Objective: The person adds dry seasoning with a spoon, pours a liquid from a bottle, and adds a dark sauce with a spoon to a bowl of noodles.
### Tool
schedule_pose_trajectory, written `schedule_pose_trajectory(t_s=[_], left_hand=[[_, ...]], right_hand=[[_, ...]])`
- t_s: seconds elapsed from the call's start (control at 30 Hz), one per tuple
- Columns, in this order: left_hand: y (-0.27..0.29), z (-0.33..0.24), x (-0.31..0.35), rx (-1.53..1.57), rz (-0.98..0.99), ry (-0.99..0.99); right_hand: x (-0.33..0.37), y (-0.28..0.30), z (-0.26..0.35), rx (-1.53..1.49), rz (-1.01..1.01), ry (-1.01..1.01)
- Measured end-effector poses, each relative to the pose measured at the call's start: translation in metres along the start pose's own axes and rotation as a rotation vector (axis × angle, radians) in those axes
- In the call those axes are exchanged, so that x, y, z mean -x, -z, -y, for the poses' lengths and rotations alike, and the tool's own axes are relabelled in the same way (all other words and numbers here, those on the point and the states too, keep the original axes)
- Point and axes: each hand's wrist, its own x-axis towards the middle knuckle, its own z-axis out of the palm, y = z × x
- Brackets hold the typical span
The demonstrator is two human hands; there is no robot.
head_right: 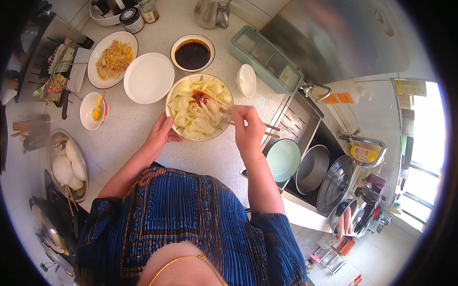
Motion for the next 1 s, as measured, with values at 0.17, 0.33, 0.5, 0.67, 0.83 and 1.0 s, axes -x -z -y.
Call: schedule_pose_trajectory(t_s=[0.17, 0.33, 0.5, 0.67, 0.83, 1.0], left_hand=[[0.002, 0.005, -0.002, 0.002, -0.023, 0.013], [0.001, 0.003, -0.004, 0.032, -0.010, 0.017], [-0.002, 0.002, -0.003, -0.013, -0.020, 0.005], [-0.003, 0.000, -0.001, -0.014, -0.006, -0.001], [0.000, 0.004, 0.005, -0.024, -0.063, 0.042], [0.017, -0.004, 0.025, -0.152, -0.060, 0.148]], right_hand=[[-0.054, -0.019, 0.011, -0.270, 0.015, -0.357], [-0.106, -0.050, 0.001, -0.092, 0.071, -0.257], [-0.127, -0.070, 0.000, 0.292, 0.089, -0.112], [-0.123, -0.055, 0.007, 0.501, -0.051, 0.108], [-0.121, 0.010, 0.021, 0.366, -0.005, 0.020], [-0.111, 0.093, -0.001, 0.406, 0.279, -0.251]])
